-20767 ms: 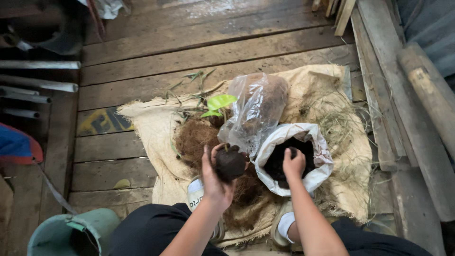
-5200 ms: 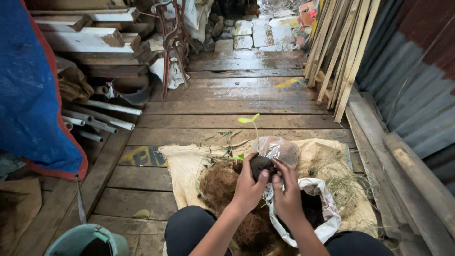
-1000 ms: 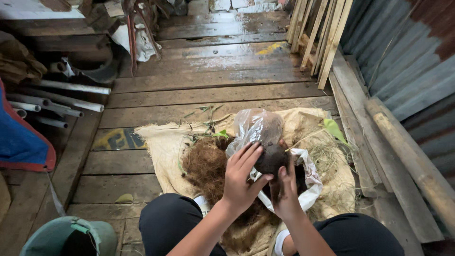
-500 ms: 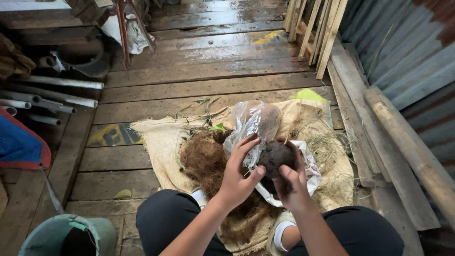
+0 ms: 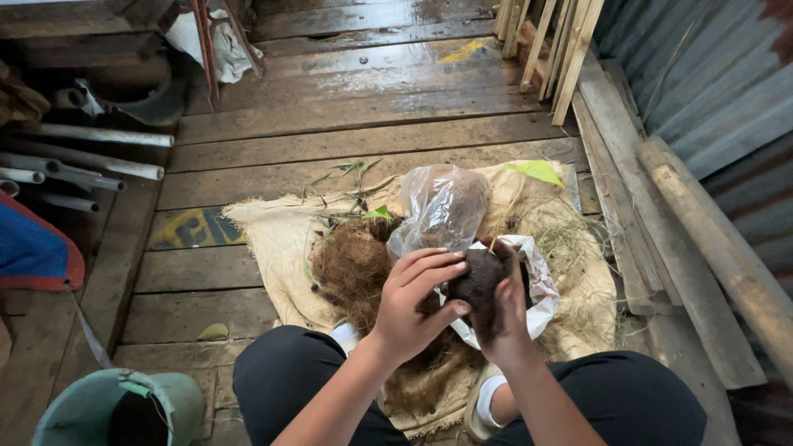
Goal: The person sits on a wooden floor and wraps a small plant's root ball with soil and coconut coir. They repeatedly scoop soil from a white sack and press it around the roots, shaping it into a compact ball.
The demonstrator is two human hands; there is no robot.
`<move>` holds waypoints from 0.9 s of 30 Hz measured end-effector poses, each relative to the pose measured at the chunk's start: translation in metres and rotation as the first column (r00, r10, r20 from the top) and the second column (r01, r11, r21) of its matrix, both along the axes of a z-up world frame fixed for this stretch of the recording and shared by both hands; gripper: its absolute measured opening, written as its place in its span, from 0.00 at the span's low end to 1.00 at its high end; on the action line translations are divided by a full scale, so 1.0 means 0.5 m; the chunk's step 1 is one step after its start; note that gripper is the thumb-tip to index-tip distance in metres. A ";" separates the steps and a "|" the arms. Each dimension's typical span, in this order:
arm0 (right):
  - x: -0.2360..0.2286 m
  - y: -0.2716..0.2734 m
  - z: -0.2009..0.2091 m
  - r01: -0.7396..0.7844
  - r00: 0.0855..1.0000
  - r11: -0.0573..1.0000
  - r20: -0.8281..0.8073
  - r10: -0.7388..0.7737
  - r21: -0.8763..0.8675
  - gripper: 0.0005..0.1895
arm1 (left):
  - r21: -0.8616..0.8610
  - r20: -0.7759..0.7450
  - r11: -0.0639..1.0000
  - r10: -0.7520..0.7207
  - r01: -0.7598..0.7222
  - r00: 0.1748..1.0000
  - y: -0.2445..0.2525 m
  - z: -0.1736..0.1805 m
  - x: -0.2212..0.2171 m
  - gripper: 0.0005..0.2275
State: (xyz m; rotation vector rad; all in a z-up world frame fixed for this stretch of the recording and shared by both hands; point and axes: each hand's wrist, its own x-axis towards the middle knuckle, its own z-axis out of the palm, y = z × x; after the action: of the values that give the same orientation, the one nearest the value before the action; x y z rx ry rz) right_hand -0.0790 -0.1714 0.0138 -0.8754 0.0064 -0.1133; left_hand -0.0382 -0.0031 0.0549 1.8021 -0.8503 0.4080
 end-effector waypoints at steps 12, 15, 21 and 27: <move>0.012 -0.006 -0.006 0.058 0.998 0.880 0.049 -0.040 -0.472 0.46 | -0.027 -0.087 0.999 0.041 -0.043 0.995 -0.005 -0.035 0.000 0.15; 0.015 -0.007 -0.005 0.079 0.997 0.887 0.016 -0.081 -0.455 0.39 | -0.027 -0.079 0.997 0.064 -0.066 0.995 -0.015 -0.039 -0.008 0.13; 0.019 -0.014 -0.018 0.132 0.991 0.940 0.016 -0.134 -0.316 0.35 | 0.074 -0.048 0.997 -0.016 0.019 0.999 -0.014 -0.052 -0.017 0.30; 0.018 -0.009 -0.030 0.170 0.984 0.954 -0.004 -0.177 -0.245 0.36 | -0.093 -0.137 0.982 -0.178 0.166 0.975 -0.020 -0.065 -0.024 0.47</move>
State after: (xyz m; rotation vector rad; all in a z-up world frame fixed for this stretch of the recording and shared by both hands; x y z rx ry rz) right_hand -0.0697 -0.1760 -0.0011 -1.1224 0.0953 -0.2721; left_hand -0.0504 -0.0132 0.0227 1.6467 -0.8672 0.1944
